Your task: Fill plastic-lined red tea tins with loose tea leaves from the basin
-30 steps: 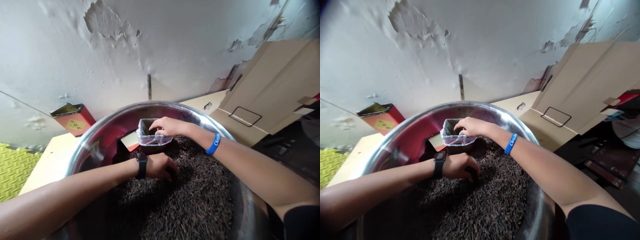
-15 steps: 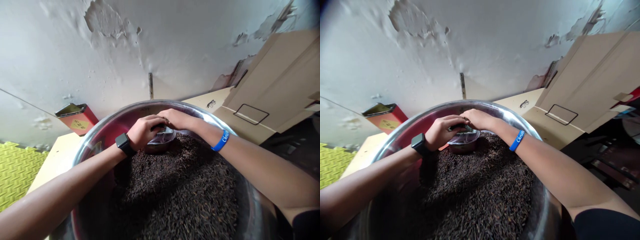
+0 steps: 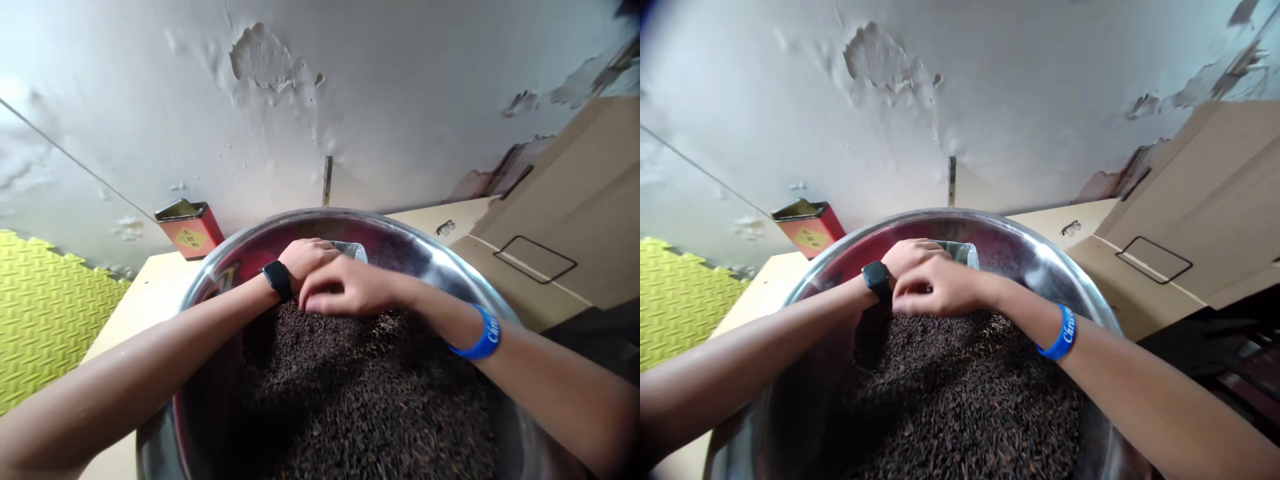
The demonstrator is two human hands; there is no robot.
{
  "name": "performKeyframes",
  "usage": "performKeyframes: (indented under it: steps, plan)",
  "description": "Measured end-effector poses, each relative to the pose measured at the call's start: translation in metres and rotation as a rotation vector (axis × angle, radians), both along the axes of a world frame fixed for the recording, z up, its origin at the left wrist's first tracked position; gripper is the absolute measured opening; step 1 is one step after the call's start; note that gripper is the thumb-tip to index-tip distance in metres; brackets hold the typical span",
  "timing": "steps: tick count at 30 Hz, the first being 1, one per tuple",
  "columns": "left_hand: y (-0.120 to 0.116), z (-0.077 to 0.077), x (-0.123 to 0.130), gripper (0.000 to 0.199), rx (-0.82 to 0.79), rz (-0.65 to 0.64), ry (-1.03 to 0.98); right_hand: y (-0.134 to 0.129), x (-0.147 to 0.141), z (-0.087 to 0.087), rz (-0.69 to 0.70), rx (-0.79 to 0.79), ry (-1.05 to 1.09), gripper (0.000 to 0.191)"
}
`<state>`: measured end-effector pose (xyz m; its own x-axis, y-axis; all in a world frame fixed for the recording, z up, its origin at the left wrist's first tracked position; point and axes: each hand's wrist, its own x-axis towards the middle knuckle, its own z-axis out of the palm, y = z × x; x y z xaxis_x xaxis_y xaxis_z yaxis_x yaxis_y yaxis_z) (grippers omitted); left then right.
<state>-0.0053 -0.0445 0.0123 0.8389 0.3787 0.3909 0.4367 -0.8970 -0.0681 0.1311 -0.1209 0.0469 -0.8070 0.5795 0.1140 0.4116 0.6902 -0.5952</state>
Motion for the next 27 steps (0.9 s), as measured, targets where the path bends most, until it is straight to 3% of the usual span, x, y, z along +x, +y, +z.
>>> performKeyframes:
  steps: [3,5,7,10,13,18,22,27]
  plan:
    - [-0.003,0.000,0.003,0.023,0.189,-0.052,-0.003,-0.012,-0.021,-0.024,0.322,-0.309,-0.384,0.047]
    - [-0.004,-0.002,0.005,0.025,0.278,-0.069,0.006,-0.016,-0.033,-0.045,0.375,-0.367,-0.548,0.064]
    - [-0.004,-0.005,0.006,0.025,0.325,-0.100,0.014,-0.018,-0.041,-0.063,0.416,-0.368,-0.583,0.071]
    - [-0.003,-0.007,0.005,0.025,0.348,-0.122,0.002,-0.020,-0.048,-0.075,0.453,-0.379,-0.613,0.080]
    - [-0.001,-0.008,0.003,0.025,0.361,-0.126,-0.014,-0.023,-0.051,-0.073,0.486,-0.342,-0.733,0.081]
    - [0.001,-0.007,0.003,0.024,0.389,-0.117,-0.005,-0.026,-0.053,-0.062,0.551,-0.171,-0.805,0.048]
    - [0.001,-0.004,0.003,0.023,0.317,-0.074,-0.025,-0.019,-0.045,-0.051,0.511,-0.182,-0.670,0.043]
    - [0.012,-0.011,0.003,0.029,0.066,0.080,-0.245,0.003,-0.018,-0.020,0.347,-0.324,-0.379,0.040]
